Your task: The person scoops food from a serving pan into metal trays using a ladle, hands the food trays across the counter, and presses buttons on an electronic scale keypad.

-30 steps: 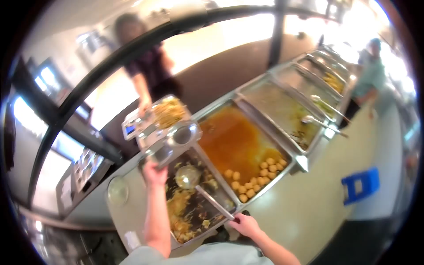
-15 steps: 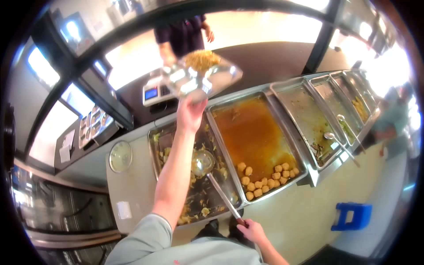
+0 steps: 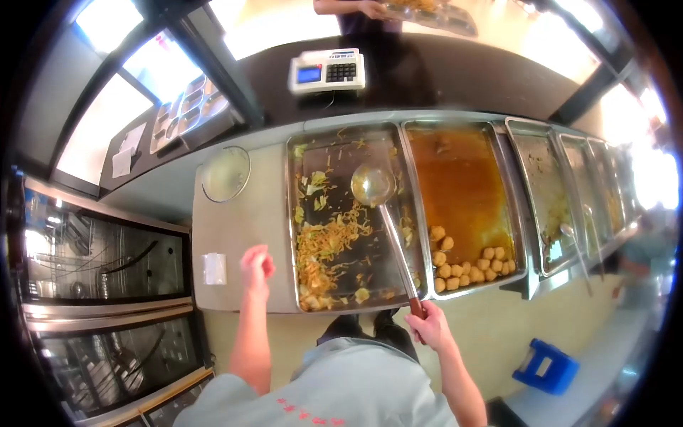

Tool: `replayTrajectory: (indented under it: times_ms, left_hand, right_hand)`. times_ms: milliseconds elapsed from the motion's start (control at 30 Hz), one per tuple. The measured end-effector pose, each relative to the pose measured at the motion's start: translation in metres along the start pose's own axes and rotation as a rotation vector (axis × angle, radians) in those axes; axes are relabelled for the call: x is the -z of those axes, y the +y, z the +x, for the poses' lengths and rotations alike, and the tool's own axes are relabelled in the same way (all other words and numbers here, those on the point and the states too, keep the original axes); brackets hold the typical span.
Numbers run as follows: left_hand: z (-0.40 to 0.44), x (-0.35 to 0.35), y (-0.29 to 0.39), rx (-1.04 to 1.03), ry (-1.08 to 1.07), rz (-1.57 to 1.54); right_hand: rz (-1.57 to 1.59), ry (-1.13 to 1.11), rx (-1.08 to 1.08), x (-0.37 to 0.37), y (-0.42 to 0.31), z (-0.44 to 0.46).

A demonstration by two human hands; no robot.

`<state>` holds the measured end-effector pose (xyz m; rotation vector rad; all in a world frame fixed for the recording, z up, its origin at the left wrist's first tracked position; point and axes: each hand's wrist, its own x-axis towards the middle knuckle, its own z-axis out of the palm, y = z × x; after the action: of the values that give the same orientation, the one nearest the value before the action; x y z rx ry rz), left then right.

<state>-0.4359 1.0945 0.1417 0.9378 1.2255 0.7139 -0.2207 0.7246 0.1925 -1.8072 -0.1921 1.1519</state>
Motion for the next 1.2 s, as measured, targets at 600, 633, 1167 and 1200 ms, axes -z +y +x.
replayTrajectory:
  times_ms: [600, 633, 1167, 1200]
  left_hand:
    - [0.018, 0.021, -0.091, 0.064, -0.104, 0.402]
    - [0.022, 0.019, -0.088, -0.002, -0.064, 0.471]
    - [-0.366, -0.31, -0.133, -0.24, -1.047, 0.731]
    - [-0.377, -0.319, -0.155, -0.252, -1.139, 0.726]
  right_hand:
    - [-0.508, 0.289, -0.014, -0.012, 0.087, -0.013]
    - [-0.468, 0.327, -0.018, 0.002, 0.094, -0.023]
    - [0.655, 0.788, -0.6, 0.191, 0.459, -0.251]
    - [0.661, 0.795, -0.585, 0.201, 0.468, -0.256]
